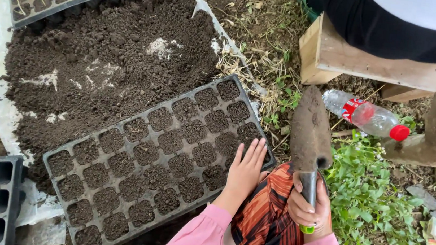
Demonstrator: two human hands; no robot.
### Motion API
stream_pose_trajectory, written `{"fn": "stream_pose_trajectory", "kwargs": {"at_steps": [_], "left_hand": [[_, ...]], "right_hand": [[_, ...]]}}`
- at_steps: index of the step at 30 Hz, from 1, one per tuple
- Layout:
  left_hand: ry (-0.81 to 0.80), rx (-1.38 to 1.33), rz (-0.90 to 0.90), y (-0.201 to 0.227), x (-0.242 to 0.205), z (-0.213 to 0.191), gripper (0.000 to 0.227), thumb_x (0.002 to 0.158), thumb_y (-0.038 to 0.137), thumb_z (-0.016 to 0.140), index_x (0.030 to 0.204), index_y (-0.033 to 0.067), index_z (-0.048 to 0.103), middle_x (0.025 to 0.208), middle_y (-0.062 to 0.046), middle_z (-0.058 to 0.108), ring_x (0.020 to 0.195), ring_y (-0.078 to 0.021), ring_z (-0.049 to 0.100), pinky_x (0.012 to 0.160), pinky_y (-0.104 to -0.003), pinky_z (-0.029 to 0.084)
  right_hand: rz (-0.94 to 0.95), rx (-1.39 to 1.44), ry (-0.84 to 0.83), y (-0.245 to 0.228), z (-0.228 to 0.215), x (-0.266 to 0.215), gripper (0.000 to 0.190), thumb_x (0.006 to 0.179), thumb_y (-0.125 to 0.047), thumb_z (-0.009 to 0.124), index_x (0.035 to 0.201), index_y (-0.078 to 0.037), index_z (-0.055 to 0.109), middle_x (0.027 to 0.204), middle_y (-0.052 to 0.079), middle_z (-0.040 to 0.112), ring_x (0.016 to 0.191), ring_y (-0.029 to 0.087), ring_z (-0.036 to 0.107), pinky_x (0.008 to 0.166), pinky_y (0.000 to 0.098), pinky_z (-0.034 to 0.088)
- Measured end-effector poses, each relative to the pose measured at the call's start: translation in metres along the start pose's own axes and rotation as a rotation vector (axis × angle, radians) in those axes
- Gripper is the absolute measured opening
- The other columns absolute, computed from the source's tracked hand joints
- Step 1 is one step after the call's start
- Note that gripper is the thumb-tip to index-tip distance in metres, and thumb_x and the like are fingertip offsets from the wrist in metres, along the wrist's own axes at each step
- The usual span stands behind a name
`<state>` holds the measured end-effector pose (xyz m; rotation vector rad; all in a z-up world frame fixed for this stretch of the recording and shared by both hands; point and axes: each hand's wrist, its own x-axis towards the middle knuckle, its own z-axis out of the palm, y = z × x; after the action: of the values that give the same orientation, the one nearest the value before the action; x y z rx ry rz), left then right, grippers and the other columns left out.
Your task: Filling plastic seedling trays with soil using a hand trowel
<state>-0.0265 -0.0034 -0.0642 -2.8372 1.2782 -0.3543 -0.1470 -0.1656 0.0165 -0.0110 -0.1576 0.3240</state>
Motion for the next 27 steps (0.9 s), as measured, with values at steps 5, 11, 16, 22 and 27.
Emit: {"fn": "stream_pose_trajectory", "kwargs": {"at_steps": [5, 11, 16, 22, 27], "left_hand": [[-0.031, -0.048, -0.094, -0.013, -0.004, -0.037, 0.093, 0.093, 0.070, 0.041, 0.164, 0.0138, 0.021, 0.173, -0.006, 0.015, 0.160, -0.0232, 0.010, 0.130, -0.048, 0.007], [-0.090, 0.054, -0.321, -0.016, -0.052, -0.053, 0.110, 0.085, 0.081, 0.044, 0.160, 0.0026, 0.028, 0.171, -0.016, 0.020, 0.159, -0.0334, 0.016, 0.127, -0.048, 0.015], [-0.072, 0.099, -0.249, -0.006, -0.068, -0.048, 0.099, 0.090, 0.076, 0.044, 0.158, 0.0044, 0.037, 0.169, -0.015, 0.027, 0.158, -0.0298, 0.023, 0.125, -0.046, 0.019], [-0.008, 0.018, -0.181, 0.001, -0.042, -0.022, 0.095, 0.089, 0.068, 0.053, 0.160, 0.0066, 0.034, 0.170, -0.014, 0.026, 0.157, -0.0278, 0.025, 0.128, -0.044, 0.019], [0.051, -0.052, -0.096, -0.007, -0.024, -0.025, 0.089, 0.092, 0.066, 0.055, 0.160, 0.0102, 0.037, 0.170, -0.010, 0.028, 0.157, -0.0262, 0.026, 0.127, -0.043, 0.021]], "right_hand": [[0.001, 0.000, 0.002, 0.002, 0.002, 0.000, 0.044, 0.106, -0.045, 0.058, 0.108, -0.005, 0.040, 0.062, 0.004, 0.047, 0.034, 0.003, 0.038, 0.029, 0.0201, 0.037], [-0.017, -0.016, 0.024, 0.001, -0.001, 0.001, 0.045, 0.106, -0.046, 0.057, 0.107, -0.006, 0.038, 0.061, 0.002, 0.045, 0.034, 0.003, 0.037, 0.028, 0.0201, 0.035], [0.023, -0.010, 0.020, 0.001, -0.002, 0.000, 0.045, 0.107, -0.048, 0.053, 0.111, -0.005, 0.039, 0.066, 0.004, 0.048, 0.036, 0.002, 0.040, 0.029, 0.0191, 0.034], [0.017, 0.006, 0.035, 0.001, -0.001, -0.002, 0.046, 0.106, -0.048, 0.056, 0.109, -0.007, 0.037, 0.063, 0.003, 0.046, 0.036, 0.002, 0.038, 0.029, 0.0193, 0.034], [0.008, 0.015, 0.061, 0.002, 0.002, 0.000, 0.045, 0.107, -0.049, 0.054, 0.109, -0.006, 0.039, 0.063, 0.004, 0.046, 0.035, 0.002, 0.038, 0.028, 0.0191, 0.033]]}}
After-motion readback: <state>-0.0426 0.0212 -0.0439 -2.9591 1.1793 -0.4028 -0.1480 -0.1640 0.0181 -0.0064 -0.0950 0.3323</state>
